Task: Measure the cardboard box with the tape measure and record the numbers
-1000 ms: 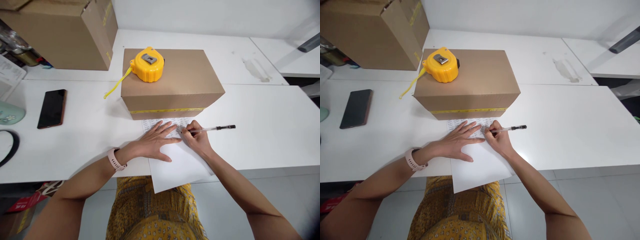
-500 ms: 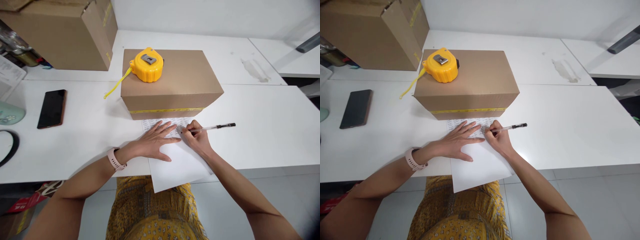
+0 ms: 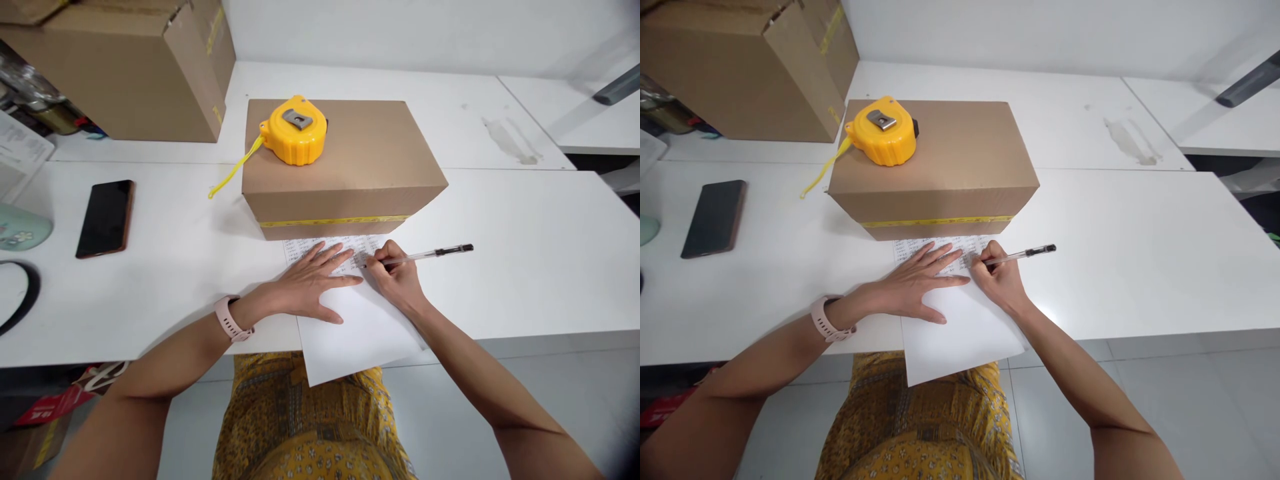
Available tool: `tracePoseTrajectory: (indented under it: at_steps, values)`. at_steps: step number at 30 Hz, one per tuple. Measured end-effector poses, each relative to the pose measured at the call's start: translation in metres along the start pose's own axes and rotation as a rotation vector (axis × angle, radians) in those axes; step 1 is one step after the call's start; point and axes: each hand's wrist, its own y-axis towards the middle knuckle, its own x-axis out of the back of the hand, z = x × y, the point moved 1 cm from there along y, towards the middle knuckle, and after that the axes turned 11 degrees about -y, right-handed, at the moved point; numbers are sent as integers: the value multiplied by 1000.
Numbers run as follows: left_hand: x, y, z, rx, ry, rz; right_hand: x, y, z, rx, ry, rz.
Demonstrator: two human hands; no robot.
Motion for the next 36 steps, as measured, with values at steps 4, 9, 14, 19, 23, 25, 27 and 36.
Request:
tracePoseTrajectory:
  at_steps: [4, 9, 14, 19, 23, 25, 27, 36]
  values:
    - [0, 0, 0, -6, 1, -13, 0, 0, 0, -9, -21, -19]
    - [-1, 0, 1, -5, 2, -12, 1, 0, -1, -6, -12, -5]
    - [0, 0, 0, -4, 7, -11, 1, 0, -2, -5, -20, -19]
    - [1, 0, 0, 0, -10, -8, 1, 0, -1, 1, -10, -7]
    - [0, 0, 1, -1, -2, -8, -1, 0, -2, -9, 1, -15]
    - [0, 0, 0, 3, 3, -5, 0, 0, -3, -7, 4, -40]
    - [0, 0, 0, 11, 2, -1, 6, 2, -7, 3, 7, -120]
    - [3, -1, 0, 5, -8, -10, 61, 11, -43, -43, -529, -487]
